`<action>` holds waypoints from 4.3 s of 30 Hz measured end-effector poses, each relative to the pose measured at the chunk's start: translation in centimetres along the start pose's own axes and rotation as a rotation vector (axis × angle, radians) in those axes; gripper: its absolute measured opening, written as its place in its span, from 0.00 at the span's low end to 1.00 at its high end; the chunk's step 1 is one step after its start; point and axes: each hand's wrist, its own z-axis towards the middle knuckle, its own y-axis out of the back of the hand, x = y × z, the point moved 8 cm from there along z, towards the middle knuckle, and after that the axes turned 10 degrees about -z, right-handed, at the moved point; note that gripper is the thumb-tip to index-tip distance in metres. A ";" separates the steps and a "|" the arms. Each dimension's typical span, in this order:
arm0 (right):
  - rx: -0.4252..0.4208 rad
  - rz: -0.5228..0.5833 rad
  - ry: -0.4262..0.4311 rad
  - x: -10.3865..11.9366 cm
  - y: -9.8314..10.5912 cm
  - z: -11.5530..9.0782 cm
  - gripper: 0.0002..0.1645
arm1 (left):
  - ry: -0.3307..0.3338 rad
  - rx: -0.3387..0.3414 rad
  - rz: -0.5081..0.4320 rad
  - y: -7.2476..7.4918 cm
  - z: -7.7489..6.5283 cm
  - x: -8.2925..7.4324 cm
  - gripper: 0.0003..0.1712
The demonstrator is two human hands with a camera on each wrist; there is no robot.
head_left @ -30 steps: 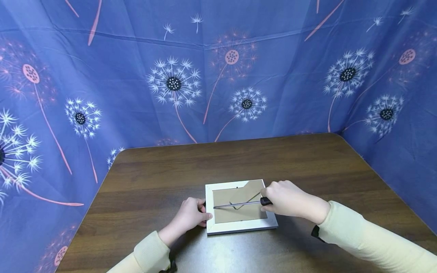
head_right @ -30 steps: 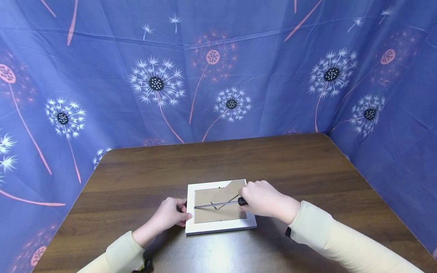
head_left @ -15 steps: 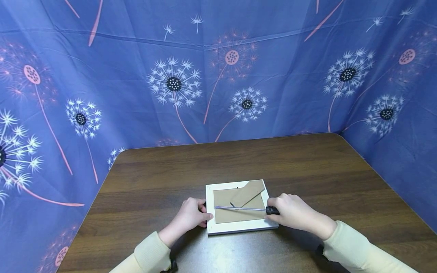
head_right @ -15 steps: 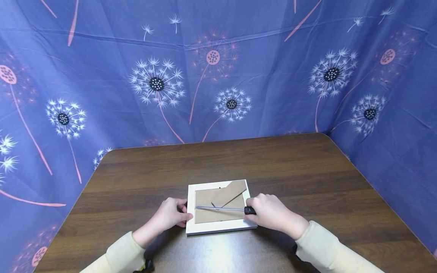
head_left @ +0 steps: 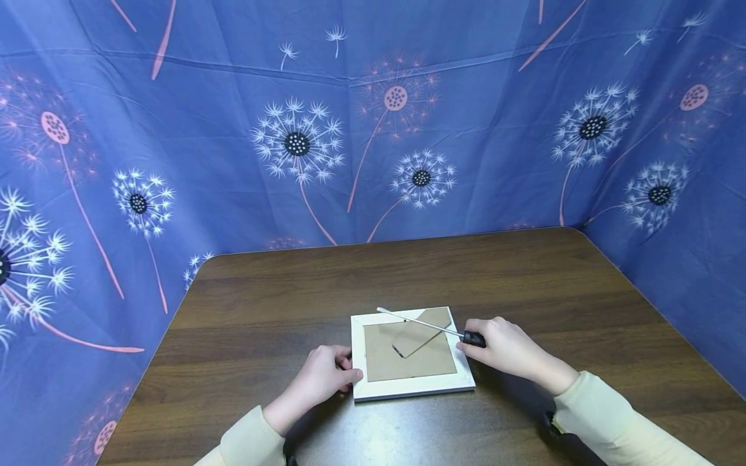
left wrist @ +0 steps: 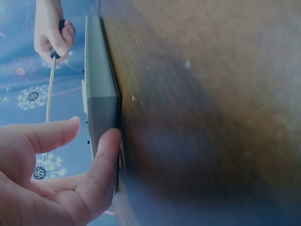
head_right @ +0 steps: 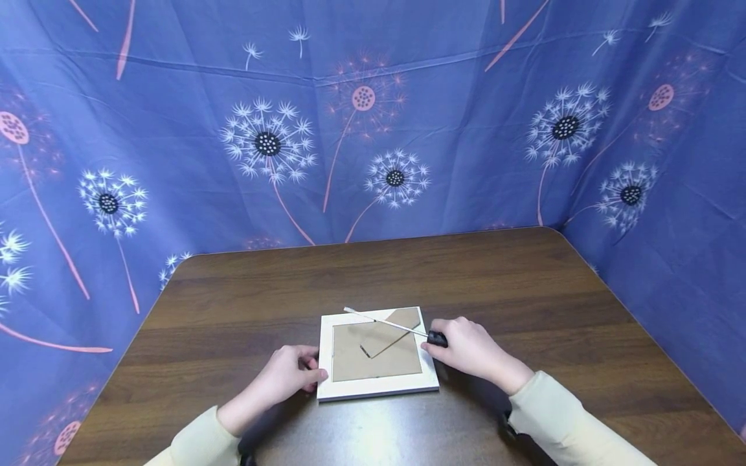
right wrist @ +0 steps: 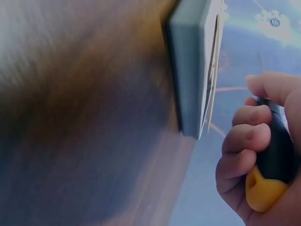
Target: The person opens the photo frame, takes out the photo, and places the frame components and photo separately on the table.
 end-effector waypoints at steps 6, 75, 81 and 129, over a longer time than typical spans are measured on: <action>-0.009 0.127 -0.077 -2.3 -0.7 2.4 0.21 | -0.020 0.002 -0.027 0.0 -1.1 0.1 0.32; 0.231 0.491 -0.237 -5.8 -5.9 6.0 0.17 | -0.049 0.051 -0.207 -1.2 -2.3 0.6 0.28; 0.227 0.468 -0.252 -5.7 -5.7 5.4 0.15 | -0.050 0.059 -0.217 -1.2 -2.1 0.6 0.28; 0.201 0.472 -0.226 -4.8 -4.6 1.2 0.12 | -0.055 -0.009 -0.114 1.3 0.0 0.6 0.12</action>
